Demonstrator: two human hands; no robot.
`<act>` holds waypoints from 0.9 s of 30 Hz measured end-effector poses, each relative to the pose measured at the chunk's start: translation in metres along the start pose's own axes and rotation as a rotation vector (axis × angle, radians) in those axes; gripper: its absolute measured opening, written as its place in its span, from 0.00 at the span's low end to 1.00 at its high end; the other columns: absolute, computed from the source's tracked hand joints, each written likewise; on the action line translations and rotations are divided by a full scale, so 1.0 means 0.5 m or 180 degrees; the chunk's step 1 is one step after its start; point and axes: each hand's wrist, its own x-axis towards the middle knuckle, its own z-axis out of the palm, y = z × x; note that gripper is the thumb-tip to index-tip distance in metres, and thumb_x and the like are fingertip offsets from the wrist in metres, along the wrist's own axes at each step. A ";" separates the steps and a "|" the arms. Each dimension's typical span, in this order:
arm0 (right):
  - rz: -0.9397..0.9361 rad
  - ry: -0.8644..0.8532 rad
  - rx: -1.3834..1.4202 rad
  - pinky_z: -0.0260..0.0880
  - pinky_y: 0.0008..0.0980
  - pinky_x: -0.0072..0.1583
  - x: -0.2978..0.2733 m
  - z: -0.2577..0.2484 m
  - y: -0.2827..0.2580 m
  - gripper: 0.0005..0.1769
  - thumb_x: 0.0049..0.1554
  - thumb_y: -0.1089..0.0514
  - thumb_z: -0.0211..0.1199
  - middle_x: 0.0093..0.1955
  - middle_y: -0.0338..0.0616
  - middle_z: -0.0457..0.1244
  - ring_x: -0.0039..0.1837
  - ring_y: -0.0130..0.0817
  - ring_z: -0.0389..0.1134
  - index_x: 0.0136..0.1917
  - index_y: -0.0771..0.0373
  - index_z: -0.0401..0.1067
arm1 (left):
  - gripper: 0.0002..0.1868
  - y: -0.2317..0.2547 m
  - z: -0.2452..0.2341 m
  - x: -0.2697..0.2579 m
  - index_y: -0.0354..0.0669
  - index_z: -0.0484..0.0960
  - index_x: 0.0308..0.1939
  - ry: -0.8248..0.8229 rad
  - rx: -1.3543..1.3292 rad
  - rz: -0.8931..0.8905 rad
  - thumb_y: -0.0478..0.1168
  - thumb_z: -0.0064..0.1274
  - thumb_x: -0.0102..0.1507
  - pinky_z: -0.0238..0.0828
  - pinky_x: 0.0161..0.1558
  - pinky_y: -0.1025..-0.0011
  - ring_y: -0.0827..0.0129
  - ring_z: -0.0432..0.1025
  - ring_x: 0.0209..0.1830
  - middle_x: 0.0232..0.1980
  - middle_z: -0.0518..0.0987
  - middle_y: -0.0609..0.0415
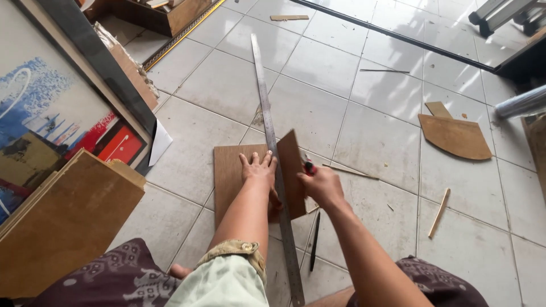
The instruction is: Measuring and cutting thin wood sheets using a metal ruler and a utility knife.
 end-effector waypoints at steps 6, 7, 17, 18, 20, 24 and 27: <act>-0.0014 0.0313 0.0049 0.78 0.55 0.58 -0.008 0.028 -0.010 0.15 0.53 0.40 0.71 0.39 0.50 0.74 0.52 0.59 0.79 0.39 0.51 0.84 | 0.65 0.010 -0.009 -0.002 0.60 0.39 0.93 -0.0089 0.0114 -0.0081 0.66 0.65 0.63 0.18 0.79 0.14 0.42 0.34 0.94 0.97 0.35 0.64; -0.0005 0.0319 0.0046 0.78 0.55 0.58 -0.009 0.025 0.010 0.15 0.53 0.40 0.71 0.39 0.50 0.74 0.52 0.59 0.79 0.39 0.51 0.84 | 0.65 0.014 -0.025 -0.033 0.60 0.39 0.93 -0.0089 0.0115 -0.0070 0.66 0.65 0.63 0.18 0.79 0.14 0.42 0.34 0.94 0.97 0.35 0.64; 0.0595 0.0087 0.2728 0.55 0.25 0.29 -0.061 -0.200 0.172 0.14 0.59 0.56 0.79 0.35 0.37 0.56 0.31 0.26 0.56 0.44 0.62 0.74 | 0.47 0.119 -0.059 -0.002 0.54 0.40 0.93 -0.0265 0.0781 -0.0433 0.51 0.47 0.74 0.14 0.78 0.14 0.42 0.33 0.94 0.97 0.39 0.59; 0.0704 0.0002 0.2797 0.51 0.21 0.30 -0.074 -0.221 0.184 0.13 0.61 0.57 0.78 0.36 0.31 0.54 0.33 0.22 0.53 0.46 0.60 0.73 | 0.38 0.159 -0.046 0.044 0.54 0.47 0.95 -0.0259 0.1160 -0.0669 0.48 0.40 0.81 0.16 0.79 0.19 0.50 0.34 0.96 0.97 0.46 0.60; 0.0798 0.0230 0.3086 0.54 0.20 0.32 -0.028 -0.253 0.246 0.13 0.62 0.55 0.77 0.36 0.28 0.56 0.32 0.20 0.56 0.47 0.56 0.71 | 0.37 0.241 -0.094 -0.029 0.48 0.51 0.93 -0.0038 0.1088 -0.0298 0.49 0.39 0.81 0.16 0.80 0.18 0.44 0.34 0.95 0.96 0.48 0.52; 0.1031 0.0776 0.4364 0.60 0.09 0.40 0.044 -0.371 0.344 0.11 0.70 0.49 0.66 0.49 0.14 0.70 0.35 0.03 0.58 0.59 0.47 0.65 | 0.39 0.345 -0.128 -0.164 0.43 0.63 0.88 0.0488 0.0608 0.0740 0.49 0.47 0.74 0.22 0.82 0.19 0.38 0.40 0.94 0.92 0.55 0.39; 0.1359 0.1361 0.4831 0.64 0.07 0.38 0.113 -0.403 0.448 0.13 0.66 0.45 0.70 0.60 0.21 0.77 0.35 0.01 0.58 0.59 0.43 0.70 | 0.44 0.389 -0.069 -0.134 0.42 0.67 0.84 0.0801 0.0247 0.1123 0.63 0.51 0.69 0.22 0.81 0.17 0.35 0.39 0.93 0.90 0.56 0.36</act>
